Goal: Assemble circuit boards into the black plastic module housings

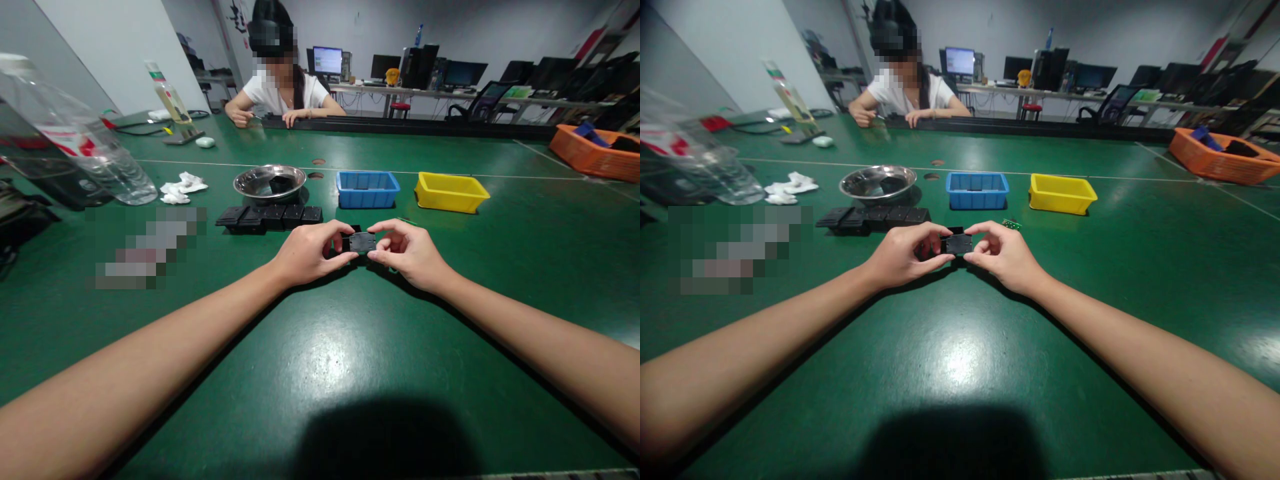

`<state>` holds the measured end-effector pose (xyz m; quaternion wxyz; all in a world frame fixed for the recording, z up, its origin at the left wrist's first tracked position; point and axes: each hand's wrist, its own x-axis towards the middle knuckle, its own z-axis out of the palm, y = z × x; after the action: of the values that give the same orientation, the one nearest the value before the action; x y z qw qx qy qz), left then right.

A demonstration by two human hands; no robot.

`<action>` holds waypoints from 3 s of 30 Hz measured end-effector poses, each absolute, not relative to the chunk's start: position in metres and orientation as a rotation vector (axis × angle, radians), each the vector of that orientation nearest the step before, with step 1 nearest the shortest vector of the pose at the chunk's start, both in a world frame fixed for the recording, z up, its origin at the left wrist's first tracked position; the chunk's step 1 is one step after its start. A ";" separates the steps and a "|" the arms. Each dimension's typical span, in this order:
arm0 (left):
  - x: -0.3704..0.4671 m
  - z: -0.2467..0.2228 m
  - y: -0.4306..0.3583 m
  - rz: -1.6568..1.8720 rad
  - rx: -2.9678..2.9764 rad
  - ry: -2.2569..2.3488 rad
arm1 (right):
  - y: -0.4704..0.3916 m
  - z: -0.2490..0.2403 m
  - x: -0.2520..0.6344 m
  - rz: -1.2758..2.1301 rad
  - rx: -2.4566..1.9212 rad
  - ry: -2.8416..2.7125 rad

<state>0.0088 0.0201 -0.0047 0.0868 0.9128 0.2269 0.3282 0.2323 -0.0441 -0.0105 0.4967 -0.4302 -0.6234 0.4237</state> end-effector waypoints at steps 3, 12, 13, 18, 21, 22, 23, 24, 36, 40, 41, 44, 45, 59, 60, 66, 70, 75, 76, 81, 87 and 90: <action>0.009 -0.005 0.019 0.968 2.695 0.691 | -0.045 -0.010 0.232 1.025 -1.047 -1.513; 0.008 -0.006 0.020 0.981 2.679 0.671 | -0.045 -0.012 0.232 1.002 -1.078 -1.526; 0.008 -0.006 0.020 0.981 2.680 0.667 | -0.045 -0.012 0.232 0.998 -1.079 -1.527; 0.008 -0.005 0.020 0.971 2.681 0.676 | -0.045 -0.013 0.232 0.991 -1.082 -1.533; 0.008 -0.005 0.019 0.961 2.678 0.681 | -0.045 -0.014 0.232 0.988 -1.087 -1.538; 0.008 -0.005 0.019 0.958 2.676 0.685 | -0.045 -0.014 0.232 0.988 -1.089 -1.538; 0.008 -0.005 0.019 0.955 2.675 0.686 | -0.045 -0.014 0.233 0.990 -1.089 -1.540; 0.008 -0.004 0.019 0.951 2.673 0.687 | -0.046 -0.014 0.233 0.991 -1.089 -1.540; 0.009 -0.004 0.018 0.927 2.668 0.707 | -0.046 -0.012 0.232 0.984 -1.102 -1.540; 0.008 -0.004 0.018 0.929 2.670 0.705 | -0.046 -0.012 0.232 0.986 -1.106 -1.545; 0.008 -0.004 0.018 0.934 2.671 0.700 | -0.046 -0.012 0.232 0.984 -1.106 -1.543; 0.008 -0.004 0.018 0.941 2.666 0.695 | -0.046 -0.013 0.232 0.981 -1.105 -1.542; 0.008 -0.004 0.018 0.940 2.663 0.697 | -0.046 -0.013 0.232 0.982 -1.105 -1.543; 0.008 -0.003 0.018 0.936 2.661 0.693 | -0.046 -0.013 0.232 0.984 -1.105 -1.553; 0.008 -0.003 0.018 0.935 2.661 0.692 | -0.046 -0.013 0.232 0.985 -1.103 -1.552; 0.009 -0.002 0.017 0.916 2.664 0.711 | -0.046 -0.013 0.232 0.977 -1.106 -1.564; 0.009 -0.002 0.017 0.917 2.663 0.720 | -0.046 -0.012 0.232 0.967 -1.110 -1.575; 0.009 -0.003 0.018 0.922 2.668 0.710 | -0.045 -0.013 0.233 0.971 -1.115 -1.569; 0.009 -0.003 0.018 0.923 2.668 0.708 | -0.045 -0.013 0.233 0.970 -1.117 -1.568; 0.008 -0.003 0.018 0.920 2.664 0.703 | -0.045 -0.012 0.233 0.967 -1.114 -1.568; 0.009 -0.003 0.019 0.919 2.665 0.697 | -0.046 -0.012 0.233 0.974 -1.113 -1.567; 0.008 -0.004 0.019 0.910 2.659 0.703 | -0.046 -0.012 0.233 0.977 -1.112 -1.563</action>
<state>0.0082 0.0188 -0.0035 0.1217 0.9110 0.2410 0.3118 0.2329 -0.0463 -0.0119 0.4745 -0.4548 -0.6391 0.3994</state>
